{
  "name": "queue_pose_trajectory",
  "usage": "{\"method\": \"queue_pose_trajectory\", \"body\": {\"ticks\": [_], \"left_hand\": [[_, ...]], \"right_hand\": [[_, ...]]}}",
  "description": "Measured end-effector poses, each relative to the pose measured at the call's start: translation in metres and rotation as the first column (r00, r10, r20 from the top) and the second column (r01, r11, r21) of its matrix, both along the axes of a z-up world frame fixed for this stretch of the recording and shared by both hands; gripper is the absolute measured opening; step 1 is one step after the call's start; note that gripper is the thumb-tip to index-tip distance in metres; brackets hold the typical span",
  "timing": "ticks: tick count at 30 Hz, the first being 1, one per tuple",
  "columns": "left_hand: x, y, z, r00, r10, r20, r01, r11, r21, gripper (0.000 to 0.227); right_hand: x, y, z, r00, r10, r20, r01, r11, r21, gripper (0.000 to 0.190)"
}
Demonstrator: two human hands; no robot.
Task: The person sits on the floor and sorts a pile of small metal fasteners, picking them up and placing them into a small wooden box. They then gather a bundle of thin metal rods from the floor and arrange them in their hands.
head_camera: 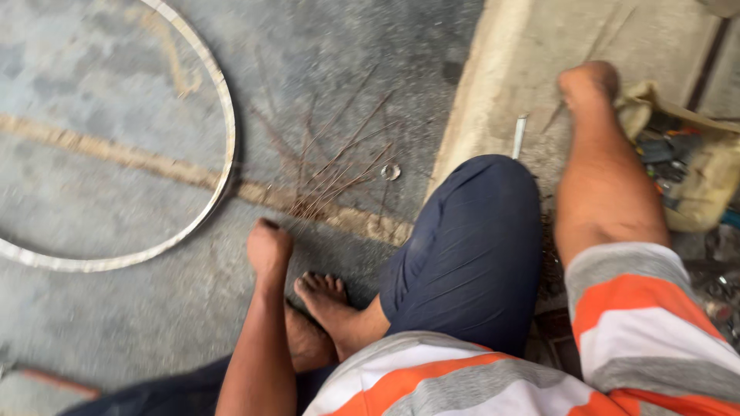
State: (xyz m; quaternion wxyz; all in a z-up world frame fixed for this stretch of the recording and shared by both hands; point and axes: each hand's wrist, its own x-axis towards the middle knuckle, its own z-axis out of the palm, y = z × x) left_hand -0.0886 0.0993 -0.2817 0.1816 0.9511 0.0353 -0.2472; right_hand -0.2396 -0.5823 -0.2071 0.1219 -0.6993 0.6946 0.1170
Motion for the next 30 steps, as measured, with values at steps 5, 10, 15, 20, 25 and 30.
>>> {"method": "queue_pose_trajectory", "body": {"ticks": [5,10,15,20,25,30], "left_hand": [[0.007,-0.003,0.007,0.997,0.066,-0.038,-0.067,0.997,-0.042,0.020],[0.009,-0.009,0.014,0.997,0.070,-0.018,-0.072,0.992,-0.104,0.020],[0.012,-0.019,0.020,0.995,0.102,-0.021,-0.104,0.988,-0.111,0.022],[0.017,-0.016,0.014,0.994,0.105,-0.041,-0.110,0.982,-0.153,0.023],[0.019,-0.020,-0.006,0.995,0.097,-0.030,-0.101,0.971,-0.217,0.018],[0.026,-0.027,-0.013,0.985,0.174,-0.005,-0.168,0.943,-0.286,0.015]], "right_hand": [[0.064,0.085,0.054,0.865,0.287,0.412,-0.284,0.956,-0.070,0.008],[0.144,0.197,0.098,0.699,0.573,0.428,-0.665,0.741,0.093,0.013],[0.200,0.292,0.076,0.746,0.566,0.351,-0.665,0.607,0.435,0.015],[0.196,0.357,0.013,0.800,0.508,0.319,-0.592,0.583,0.557,0.019],[0.172,0.382,-0.023,0.721,0.639,0.269,-0.646,0.478,0.595,0.027],[0.177,0.338,0.030,0.404,0.910,-0.089,-0.876,0.413,0.249,0.069]]}}
